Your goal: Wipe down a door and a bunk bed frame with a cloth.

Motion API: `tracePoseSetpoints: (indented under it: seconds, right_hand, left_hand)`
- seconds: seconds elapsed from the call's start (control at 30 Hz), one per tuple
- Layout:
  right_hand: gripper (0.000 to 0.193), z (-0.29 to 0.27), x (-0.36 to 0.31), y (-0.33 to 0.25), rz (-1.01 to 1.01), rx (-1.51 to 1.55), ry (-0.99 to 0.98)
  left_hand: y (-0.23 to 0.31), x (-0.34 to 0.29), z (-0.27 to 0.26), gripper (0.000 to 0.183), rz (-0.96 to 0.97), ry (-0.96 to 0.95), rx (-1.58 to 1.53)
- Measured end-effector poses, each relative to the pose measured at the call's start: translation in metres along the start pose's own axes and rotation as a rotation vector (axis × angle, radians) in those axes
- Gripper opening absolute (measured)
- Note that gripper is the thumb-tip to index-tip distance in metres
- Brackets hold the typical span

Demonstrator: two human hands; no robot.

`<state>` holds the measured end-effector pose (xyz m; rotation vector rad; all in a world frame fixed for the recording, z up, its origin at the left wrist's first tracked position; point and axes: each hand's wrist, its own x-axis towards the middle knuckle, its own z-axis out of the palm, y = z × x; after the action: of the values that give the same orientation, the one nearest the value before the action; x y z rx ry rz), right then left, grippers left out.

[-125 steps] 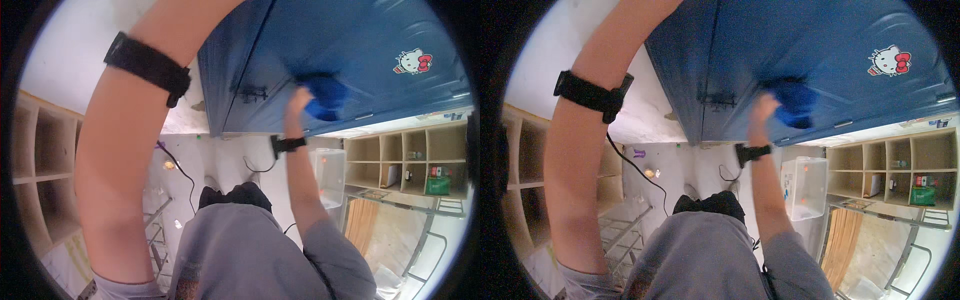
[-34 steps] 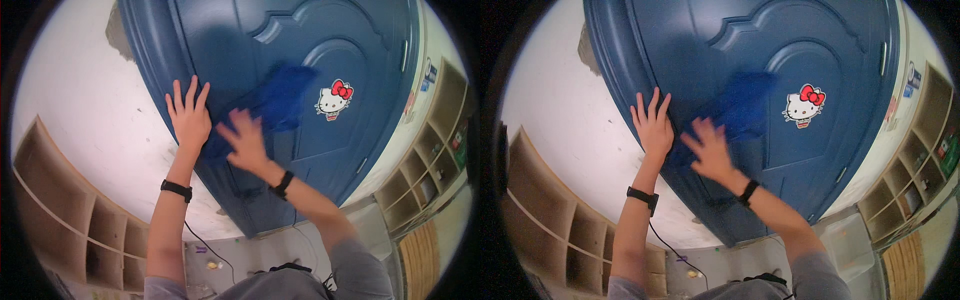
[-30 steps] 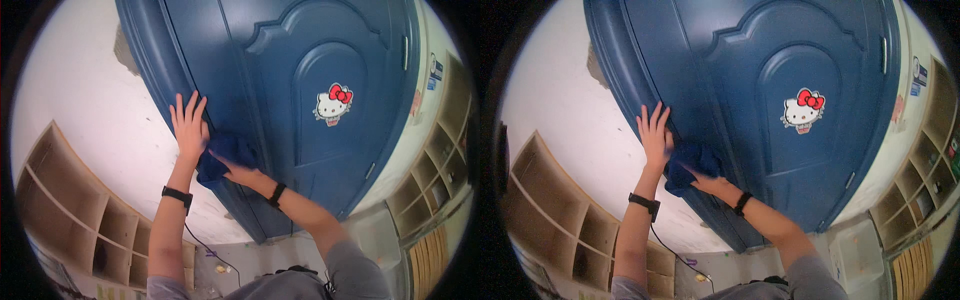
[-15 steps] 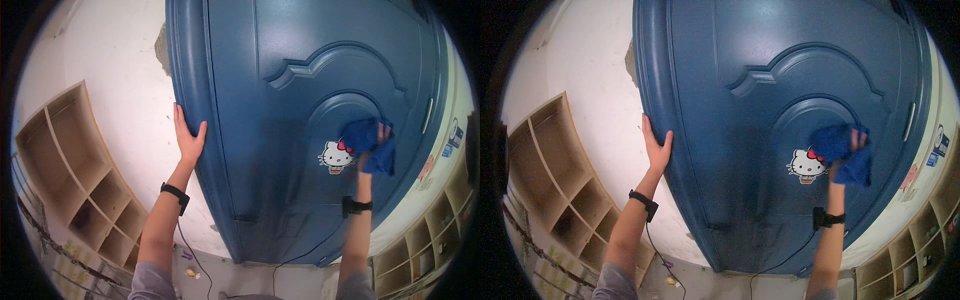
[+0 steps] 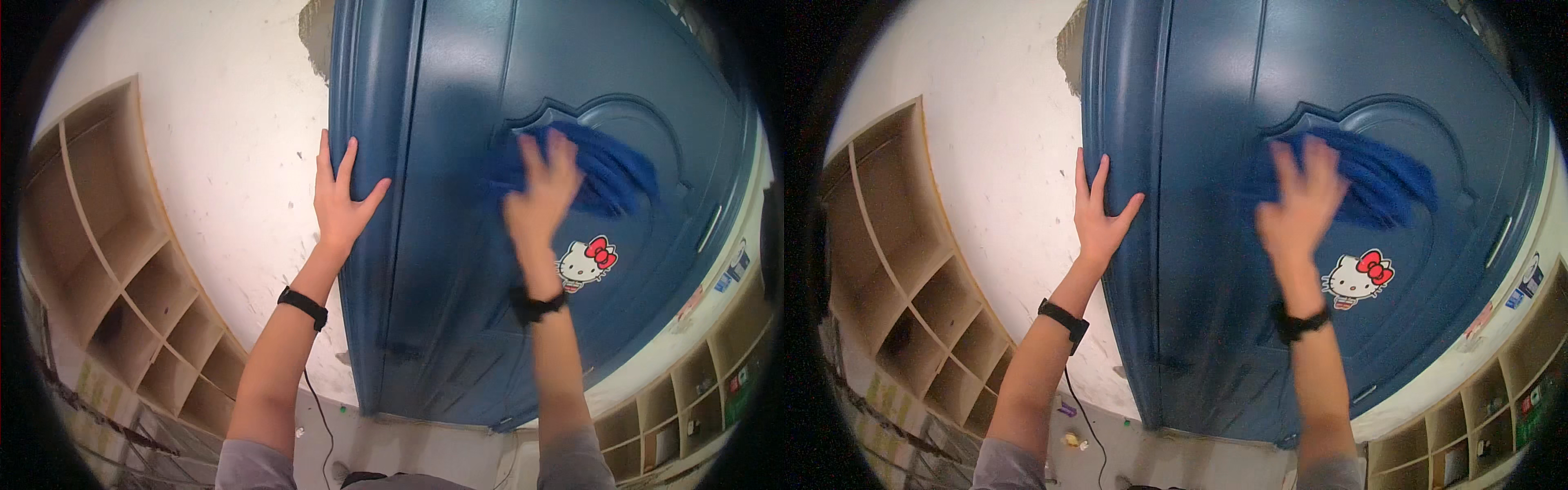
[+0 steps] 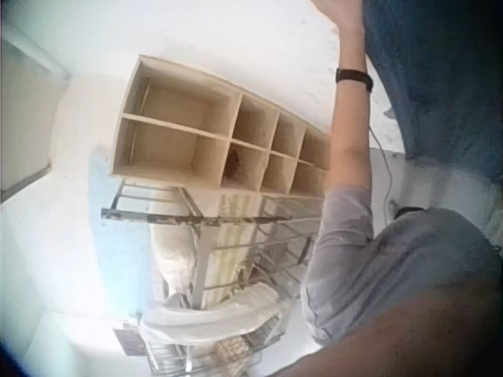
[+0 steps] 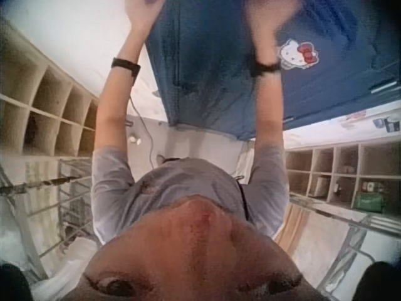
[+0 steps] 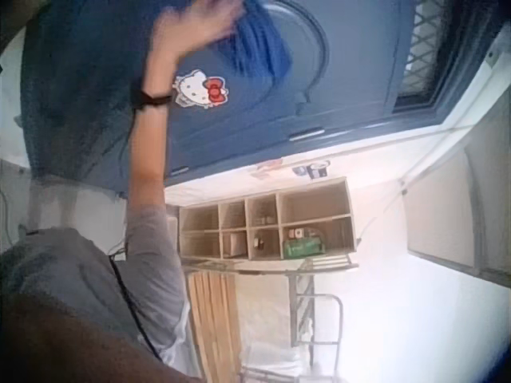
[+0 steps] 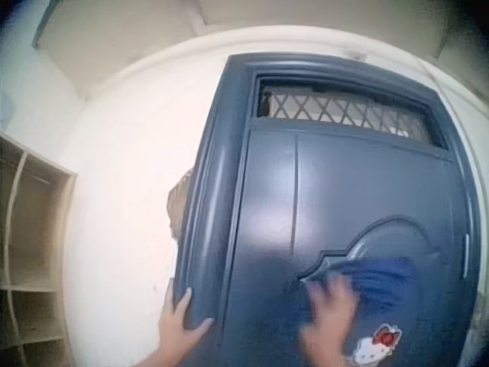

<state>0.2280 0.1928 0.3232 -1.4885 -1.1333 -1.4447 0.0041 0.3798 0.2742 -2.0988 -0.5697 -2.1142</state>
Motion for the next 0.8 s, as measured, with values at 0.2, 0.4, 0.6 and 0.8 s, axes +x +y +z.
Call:
tracePoseSetpoints:
  seconds: [0.2, 0.4, 0.6, 0.8]
  right_hand:
    - [0.082, 0.053, 0.030, -0.119, -0.257, 0.440, -0.272]
    - [0.043, 0.021, 0.096, -0.046, -0.134, 0.208, -0.090]
    - [0.056, -0.030, 0.092, 0.181, 0.160, -0.160, 0.196]
    - [0.046, -0.022, 0.087, 0.185, 0.844, 0.101, 0.393]
  left_hand:
    - [-0.003, 0.002, -0.003, 0.077, 0.045, -0.026, -0.069]
    - [-0.014, -0.003, 0.000, 0.076, 0.078, 0.029, -0.072]
    - [-0.021, -0.004, -0.004, 0.070, 0.124, 0.041, -0.164]
    - [-0.036, -0.005, -0.015, 0.066, 0.121, -0.036, -0.236]
